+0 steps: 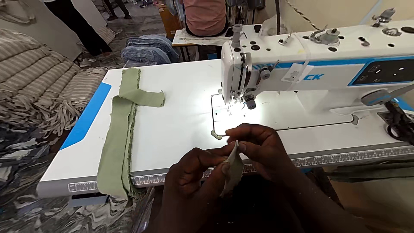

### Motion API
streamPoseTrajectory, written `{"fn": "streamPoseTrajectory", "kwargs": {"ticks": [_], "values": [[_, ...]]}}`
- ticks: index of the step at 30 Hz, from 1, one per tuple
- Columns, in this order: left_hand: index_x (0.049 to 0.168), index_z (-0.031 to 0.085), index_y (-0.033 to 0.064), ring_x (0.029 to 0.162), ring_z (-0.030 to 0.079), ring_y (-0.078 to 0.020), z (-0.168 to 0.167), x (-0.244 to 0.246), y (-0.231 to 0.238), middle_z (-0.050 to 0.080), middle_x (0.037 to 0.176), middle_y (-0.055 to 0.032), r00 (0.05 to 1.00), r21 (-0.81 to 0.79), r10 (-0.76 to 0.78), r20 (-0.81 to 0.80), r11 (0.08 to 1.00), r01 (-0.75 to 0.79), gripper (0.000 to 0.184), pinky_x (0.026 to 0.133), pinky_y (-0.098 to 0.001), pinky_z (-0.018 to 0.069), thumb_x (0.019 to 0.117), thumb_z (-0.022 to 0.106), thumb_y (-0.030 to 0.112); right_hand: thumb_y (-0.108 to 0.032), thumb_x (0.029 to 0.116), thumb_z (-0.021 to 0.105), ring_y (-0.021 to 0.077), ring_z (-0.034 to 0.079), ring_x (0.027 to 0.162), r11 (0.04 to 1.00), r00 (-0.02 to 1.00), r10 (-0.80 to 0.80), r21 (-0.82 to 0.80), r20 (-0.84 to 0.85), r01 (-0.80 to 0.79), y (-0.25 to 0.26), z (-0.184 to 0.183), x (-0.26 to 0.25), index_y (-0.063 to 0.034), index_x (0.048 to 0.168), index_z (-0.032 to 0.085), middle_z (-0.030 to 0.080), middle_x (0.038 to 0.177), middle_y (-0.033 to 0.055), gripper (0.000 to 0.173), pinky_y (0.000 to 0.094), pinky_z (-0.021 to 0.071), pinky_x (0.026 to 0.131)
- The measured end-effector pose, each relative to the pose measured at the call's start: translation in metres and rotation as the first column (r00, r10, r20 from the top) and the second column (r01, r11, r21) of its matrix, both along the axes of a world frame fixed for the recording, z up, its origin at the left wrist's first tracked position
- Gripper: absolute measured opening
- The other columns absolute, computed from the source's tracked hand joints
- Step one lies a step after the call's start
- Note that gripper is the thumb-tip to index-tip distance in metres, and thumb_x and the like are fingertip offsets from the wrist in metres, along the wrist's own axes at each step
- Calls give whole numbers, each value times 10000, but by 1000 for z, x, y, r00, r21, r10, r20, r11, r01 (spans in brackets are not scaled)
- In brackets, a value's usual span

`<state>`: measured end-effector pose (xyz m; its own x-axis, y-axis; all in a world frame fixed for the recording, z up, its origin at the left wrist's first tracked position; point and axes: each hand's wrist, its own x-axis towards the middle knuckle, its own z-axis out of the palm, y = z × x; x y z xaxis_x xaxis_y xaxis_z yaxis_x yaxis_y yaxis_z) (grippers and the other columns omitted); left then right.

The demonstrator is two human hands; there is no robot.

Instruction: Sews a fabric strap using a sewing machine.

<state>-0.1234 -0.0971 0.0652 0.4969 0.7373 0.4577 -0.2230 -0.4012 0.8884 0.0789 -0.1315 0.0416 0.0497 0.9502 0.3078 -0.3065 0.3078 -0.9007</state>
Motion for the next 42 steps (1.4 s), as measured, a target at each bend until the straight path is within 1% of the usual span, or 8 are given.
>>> {"fn": "streamPoseTrajectory", "kwargs": {"ticks": [5,10,20,31,36,38,40,42], "values": [[1026,647,172,1049,712,-151,2,3,6,709,1206,0,987,228,138,-83,967,-116,49,833,-286,632,1004,642,216,-68,893,743,65,674,699,892,855,-438,251,277,375,-5,11,-19,-50,930,771,720,860,10,51,206,601,611],[964,630,126,1103,628,-103,12,11,13,679,1177,1,895,701,430,-122,675,-229,62,907,-251,540,971,669,174,-68,855,773,49,660,821,669,646,-719,507,257,543,-3,11,-32,-44,961,760,689,932,2,109,170,577,673],[1035,709,102,748,695,-47,1,15,15,723,889,71,930,370,348,-116,884,-285,114,659,-214,619,931,719,150,-35,816,789,62,686,805,704,689,-684,466,242,535,-7,0,-39,-38,952,776,713,915,4,137,193,612,674],[1135,747,57,811,756,-165,2,16,14,770,948,-22,975,29,160,-157,987,-157,224,746,-318,672,955,696,180,-68,890,735,91,655,958,610,423,-789,649,445,455,-7,-14,-37,-59,1010,762,685,1005,30,123,217,582,828],[1023,756,71,673,732,-209,-2,23,23,742,818,-99,986,-168,146,-85,973,-159,139,658,-355,659,975,705,191,-271,919,718,63,600,963,796,731,-598,353,329,491,1,-14,-27,-195,1141,753,583,1075,-22,237,220,565,765],[1002,743,93,658,723,-182,-9,30,26,733,801,-55,979,-112,125,-161,983,-144,127,629,-345,658,992,674,199,-355,906,727,91,591,1060,850,784,-521,128,337,510,3,-13,-19,-231,1002,747,576,1205,-15,158,244,561,807],[972,720,168,662,697,-112,-15,34,36,714,791,38,931,-34,79,-357,995,-98,108,595,-276,624,994,655,251,-250,897,703,98,661,905,861,797,-462,-20,388,509,5,-14,-7,-169,810,697,669,1094,-15,120,266,589,700],[935,719,189,675,707,-86,-15,40,51,731,776,64,857,-110,-45,-514,994,-14,125,614,-255,618,996,668,286,-209,939,645,92,603,558,857,790,-398,-116,467,501,4,-16,4,-133,806,660,649,737,-9,154,255,518,469]]}}
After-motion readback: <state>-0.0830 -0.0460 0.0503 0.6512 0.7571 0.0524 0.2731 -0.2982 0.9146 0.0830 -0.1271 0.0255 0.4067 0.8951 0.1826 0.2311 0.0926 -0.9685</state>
